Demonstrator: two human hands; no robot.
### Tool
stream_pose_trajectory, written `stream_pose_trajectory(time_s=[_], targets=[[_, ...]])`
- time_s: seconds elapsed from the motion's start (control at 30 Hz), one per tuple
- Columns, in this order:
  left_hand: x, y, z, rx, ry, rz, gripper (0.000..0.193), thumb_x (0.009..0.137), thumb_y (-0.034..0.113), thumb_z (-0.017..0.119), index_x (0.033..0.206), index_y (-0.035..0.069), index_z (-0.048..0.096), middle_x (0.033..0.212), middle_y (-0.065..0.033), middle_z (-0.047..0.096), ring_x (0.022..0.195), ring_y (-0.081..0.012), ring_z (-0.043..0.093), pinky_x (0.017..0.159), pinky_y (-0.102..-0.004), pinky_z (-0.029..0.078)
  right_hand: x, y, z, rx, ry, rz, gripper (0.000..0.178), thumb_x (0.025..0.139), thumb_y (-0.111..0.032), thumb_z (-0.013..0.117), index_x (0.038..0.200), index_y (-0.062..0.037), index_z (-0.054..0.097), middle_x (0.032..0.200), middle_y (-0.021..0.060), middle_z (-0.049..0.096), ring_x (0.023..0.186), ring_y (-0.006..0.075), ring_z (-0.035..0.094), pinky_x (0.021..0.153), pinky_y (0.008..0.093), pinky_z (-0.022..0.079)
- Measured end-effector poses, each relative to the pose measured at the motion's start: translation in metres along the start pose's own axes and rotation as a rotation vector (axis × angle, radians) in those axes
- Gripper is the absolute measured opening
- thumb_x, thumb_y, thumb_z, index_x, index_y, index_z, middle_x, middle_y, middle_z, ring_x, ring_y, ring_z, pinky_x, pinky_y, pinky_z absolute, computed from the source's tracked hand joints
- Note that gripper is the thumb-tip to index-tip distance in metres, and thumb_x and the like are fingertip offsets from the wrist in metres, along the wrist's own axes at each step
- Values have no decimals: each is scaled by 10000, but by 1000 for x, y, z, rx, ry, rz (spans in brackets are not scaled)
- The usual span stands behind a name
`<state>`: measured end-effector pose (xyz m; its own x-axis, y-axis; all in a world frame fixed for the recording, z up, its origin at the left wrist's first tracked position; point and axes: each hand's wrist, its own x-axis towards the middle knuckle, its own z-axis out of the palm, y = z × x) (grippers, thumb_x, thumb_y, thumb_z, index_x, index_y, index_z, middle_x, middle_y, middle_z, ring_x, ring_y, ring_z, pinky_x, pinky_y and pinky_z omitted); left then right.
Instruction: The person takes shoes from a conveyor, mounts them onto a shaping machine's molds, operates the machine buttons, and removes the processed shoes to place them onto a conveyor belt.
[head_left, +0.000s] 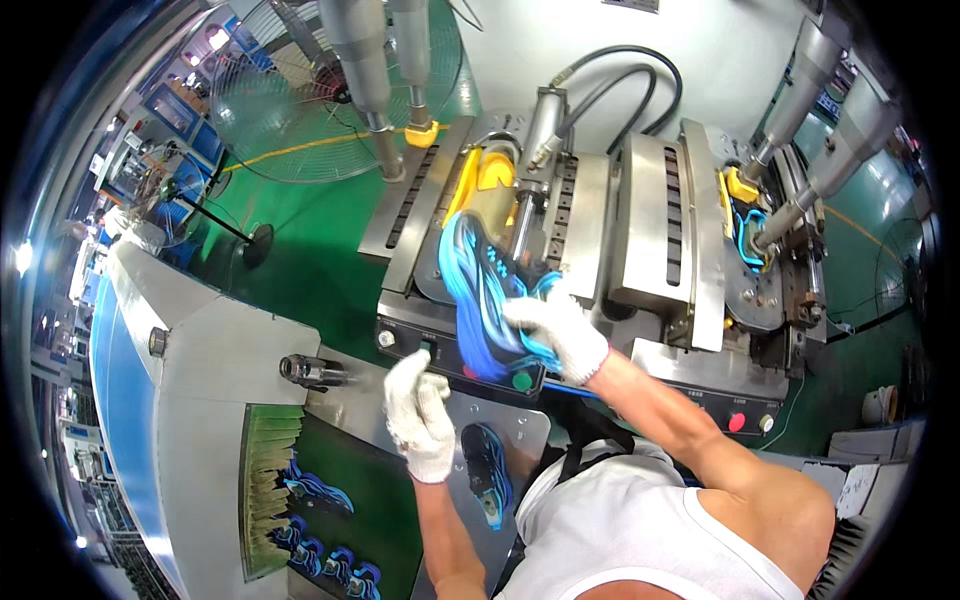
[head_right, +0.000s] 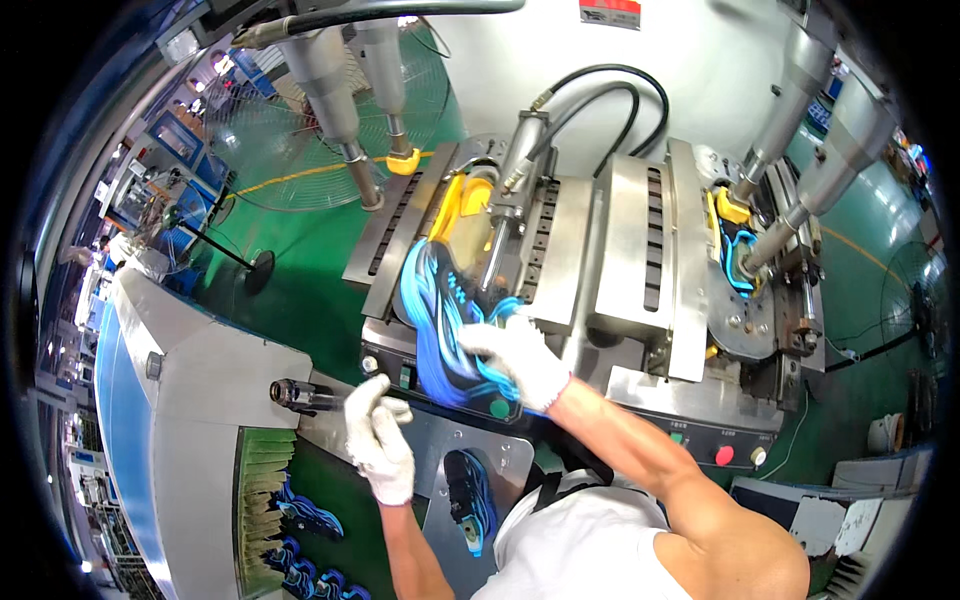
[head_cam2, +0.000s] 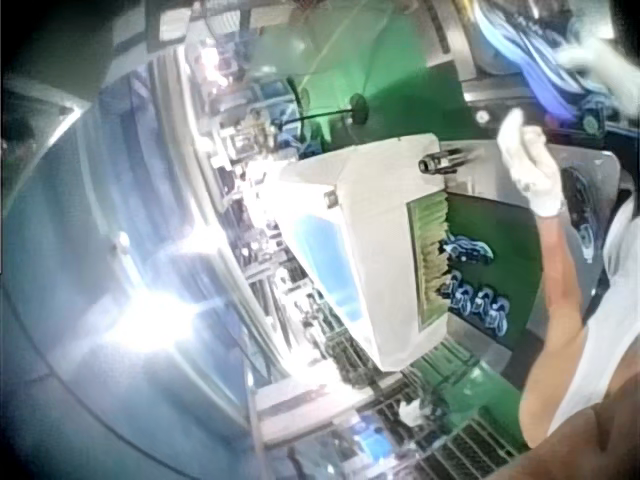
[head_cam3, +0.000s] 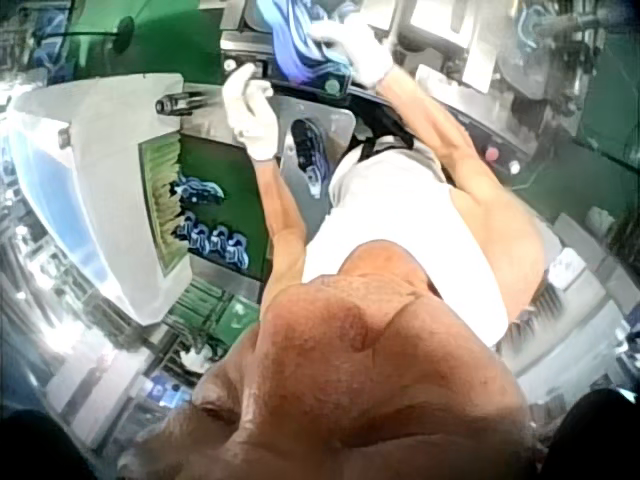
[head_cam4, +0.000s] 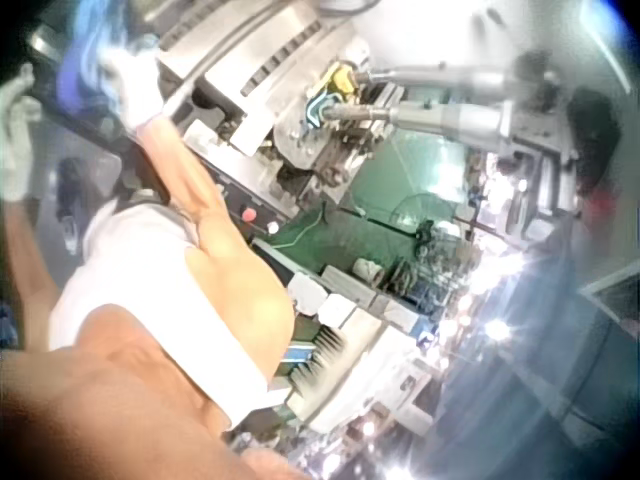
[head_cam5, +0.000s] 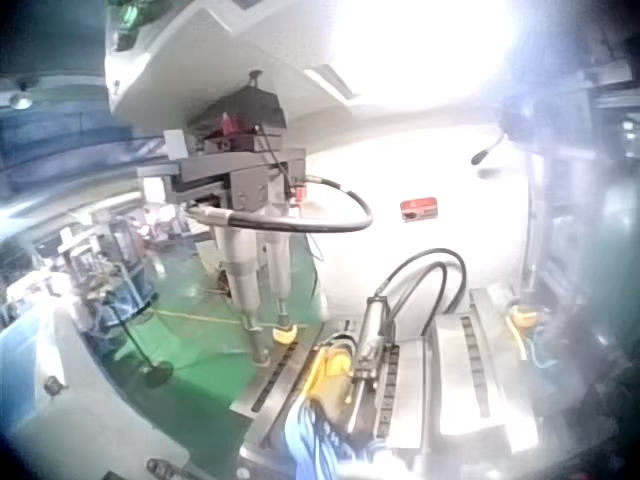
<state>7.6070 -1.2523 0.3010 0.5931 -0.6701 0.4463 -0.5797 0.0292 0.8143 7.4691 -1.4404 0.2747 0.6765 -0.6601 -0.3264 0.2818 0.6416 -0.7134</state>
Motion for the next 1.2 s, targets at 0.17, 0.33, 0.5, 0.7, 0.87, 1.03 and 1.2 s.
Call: stream_pose_trajectory(time_s=[0.17, 0.33, 0.5, 0.7, 0.87, 1.03, 1.2], targets=[[-85, -46, -9, -23, 57, -336, 250, 1015, 17, 490, 1227, -18, 617, 1165, -142, 635, 765, -160, 658, 675, -296, 579, 137, -53, 32, 46, 37, -101, 187, 849, 16, 721, 958, -65, 594, 886, 123, 704, 635, 217, 656, 600, 367, 590], [-184, -67, -18, -55, 189, -818, 231, 1051, 96, 504, 1212, -25, 619, 1060, -124, 668, 757, -153, 665, 680, -292, 588, 281, -47, 7, -461, 501, -110, 266, 714, -22, 775, 943, -74, 649, 983, 147, 715, 788, 297, 672, 683, 476, 558], [-215, -97, -21, -82, 254, -1002, 270, 1035, 134, 529, 1225, -34, 621, 1145, -142, 615, 789, -193, 687, 683, -307, 598, 375, 5, -50, -1486, 895, -266, 285, 775, -217, 681, 1011, -74, 752, 1092, 190, 757, 1055, 339, 730, 901, 417, 568], [-195, -135, -13, -25, 207, -977, 280, 1052, 171, 542, 1241, -23, 614, 1082, -125, 662, 813, -174, 666, 689, -304, 586, 380, 1, -32, -1492, 778, -99, 378, 761, -255, 719, 1050, -14, 755, 1134, 229, 735, 1072, 345, 723, 913, 416, 560], [-166, -148, -25, 45, 108, -875, 281, 1066, 160, 533, 1280, -12, 593, 1200, -137, 633, 913, -202, 658, 758, -329, 574, 386, 12, -45, -1269, 895, -184, 234, 801, -201, 694, 960, -31, 718, 988, 168, 747, 939, 315, 721, 808, 433, 560], [-246, -150, -38, 216, 185, -974, 288, 1072, 194, 531, 1275, 1, 596, 1146, -120, 643, 861, -180, 648, 742, -349, 573, 408, 1, -32, -1476, 890, -231, 204, 786, -245, 659, 885, -86, 740, 968, 147, 760, 910, 332, 736, 772, 435, 572], [-303, -115, -32, 218, 303, -1150, 323, 1043, 191, 573, 1257, -47, 614, 1179, -197, 665, 1034, -286, 650, 916, -398, 527, 401, -13, -23, -1802, 742, -276, 208, 744, -240, 639, 867, -143, 776, 945, 144, 767, 913, 354, 747, 793, 428, 581]])
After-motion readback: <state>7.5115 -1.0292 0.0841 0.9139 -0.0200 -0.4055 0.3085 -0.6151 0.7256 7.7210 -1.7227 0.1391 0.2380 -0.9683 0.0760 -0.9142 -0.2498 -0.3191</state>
